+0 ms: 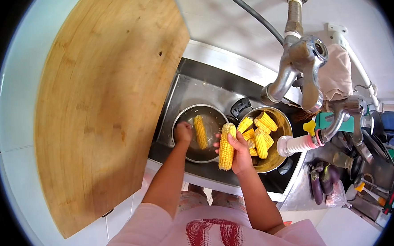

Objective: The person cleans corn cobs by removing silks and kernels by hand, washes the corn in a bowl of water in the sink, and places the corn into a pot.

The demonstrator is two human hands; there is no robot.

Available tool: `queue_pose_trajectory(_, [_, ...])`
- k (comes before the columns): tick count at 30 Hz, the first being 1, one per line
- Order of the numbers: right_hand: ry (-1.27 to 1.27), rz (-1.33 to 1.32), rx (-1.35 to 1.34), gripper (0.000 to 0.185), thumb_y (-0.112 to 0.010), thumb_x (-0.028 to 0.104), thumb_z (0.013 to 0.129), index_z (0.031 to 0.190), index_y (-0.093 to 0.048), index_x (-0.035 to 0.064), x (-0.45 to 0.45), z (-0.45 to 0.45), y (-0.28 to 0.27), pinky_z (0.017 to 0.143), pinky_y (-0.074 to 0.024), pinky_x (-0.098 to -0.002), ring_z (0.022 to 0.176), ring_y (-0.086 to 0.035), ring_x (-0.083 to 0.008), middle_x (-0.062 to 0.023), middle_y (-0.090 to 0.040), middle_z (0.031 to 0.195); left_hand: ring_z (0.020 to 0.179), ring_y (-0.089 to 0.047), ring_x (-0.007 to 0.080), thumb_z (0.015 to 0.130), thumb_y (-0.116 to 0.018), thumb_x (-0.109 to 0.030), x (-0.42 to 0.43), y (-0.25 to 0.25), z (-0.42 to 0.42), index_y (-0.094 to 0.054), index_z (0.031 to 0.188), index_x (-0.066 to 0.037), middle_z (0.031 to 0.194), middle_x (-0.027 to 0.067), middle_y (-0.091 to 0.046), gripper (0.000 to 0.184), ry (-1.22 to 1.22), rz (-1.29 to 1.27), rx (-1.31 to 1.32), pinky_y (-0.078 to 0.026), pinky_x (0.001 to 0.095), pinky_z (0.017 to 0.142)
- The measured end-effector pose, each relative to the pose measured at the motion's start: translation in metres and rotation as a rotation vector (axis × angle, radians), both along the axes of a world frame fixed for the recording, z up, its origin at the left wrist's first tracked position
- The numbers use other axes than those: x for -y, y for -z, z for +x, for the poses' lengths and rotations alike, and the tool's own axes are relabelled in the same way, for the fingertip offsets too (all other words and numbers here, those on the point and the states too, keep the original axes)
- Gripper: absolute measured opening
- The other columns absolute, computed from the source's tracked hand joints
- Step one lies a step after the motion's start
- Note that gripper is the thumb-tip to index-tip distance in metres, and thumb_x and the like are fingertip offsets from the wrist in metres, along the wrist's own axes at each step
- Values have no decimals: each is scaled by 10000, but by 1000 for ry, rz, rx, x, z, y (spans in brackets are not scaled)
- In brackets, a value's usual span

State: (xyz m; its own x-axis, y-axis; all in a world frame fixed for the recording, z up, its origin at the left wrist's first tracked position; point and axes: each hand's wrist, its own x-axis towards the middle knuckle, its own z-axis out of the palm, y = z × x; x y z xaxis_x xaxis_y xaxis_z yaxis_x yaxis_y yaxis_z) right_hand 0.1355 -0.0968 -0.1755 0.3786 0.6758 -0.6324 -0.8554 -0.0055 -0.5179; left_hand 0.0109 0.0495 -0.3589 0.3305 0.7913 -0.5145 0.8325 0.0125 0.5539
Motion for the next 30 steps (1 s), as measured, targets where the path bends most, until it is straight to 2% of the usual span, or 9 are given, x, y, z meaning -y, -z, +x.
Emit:
queue_pose_trajectory(2, [-29,-43,52,333,-601,192,892,1161,-462,53,5,0,11,679,-527,-345,793,-624,-226,-128,-604,1007,883,-647,337,775,-631,-94,6,16,-2,-653,910,-64,957,173,-659,140,-249,-130,-66,-503,427,756])
queue_pose_trajectory(7, [-65,-111,96,342,-621,192,869,1151,-474,66,12,5,12,652,-527,-339,743,-620,-212,-116,-611,964,995,-623,323,844,-576,-221,14,-18,8,-675,941,-88,1042,162,-655,192,354,85,-338,-488,433,862])
queue_pose_trajectory(14, [-107,-129,-59,349,-573,260,892,1163,-472,66,19,13,15,753,-552,-446,769,-641,-268,-157,-616,1019,994,-616,317,869,-513,-227,15,-63,12,-689,961,-127,1057,142,-659,223,430,104,-467,-318,436,1048])
queue_pose_trajectory(16, [-104,-28,-272,401,-512,333,917,1151,-488,8,18,13,13,805,-542,-481,779,-646,-301,-182,-614,1017,1021,-596,320,829,-572,-257,20,-47,-5,-672,1022,-125,1117,149,-637,254,538,828,-133,-292,442,1048])
queue_pose_trajectory(20, [-93,80,-461,484,-431,418,935,1165,-514,0,14,10,22,900,-497,-500,768,-645,-295,-203,-632,1020,878,-631,315,769,-667,-364,18,-50,-7,-713,893,-100,881,146,-678,295,439,95,-248,-315,468,996])
queue_pose_trajectory(21, [-91,80,-460,484,-431,418,935,1165,-514,0,14,10,23,900,-497,-500,768,-645,-295,-203,-632,1020,878,-631,315,769,-667,-364,19,-50,-9,-713,893,-100,881,146,-678,295,440,95,-248,-315,468,996])
queue_pose_trajectory(23, [-129,173,-544,512,-426,433,934,1192,-513,0,15,11,25,892,-504,-484,759,-644,-275,-184,-643,976,849,-629,304,773,-666,-411,26,-50,-12,-719,859,-105,796,122,-676,323,450,779,127,-323,466,988])
queue_pose_trajectory(27, [-209,236,-569,530,-413,483,931,1247,-516,69,20,13,30,766,-554,-435,714,-634,-231,-135,-630,860,973,-587,304,790,-657,-422,28,-99,0,-697,964,-110,895,116,-674,360,492,138,-288,-335,479,961])
queue_pose_trajectory(30, [-214,234,-525,462,-445,463,929,1186,-535,90,20,12,28,702,-557,-406,708,-629,-225,-122,-620,864,990,-569,327,828,-626,-419,40,-81,-10,-681,976,-134,900,131,-660,326,407,696,-153,-354,465,947])
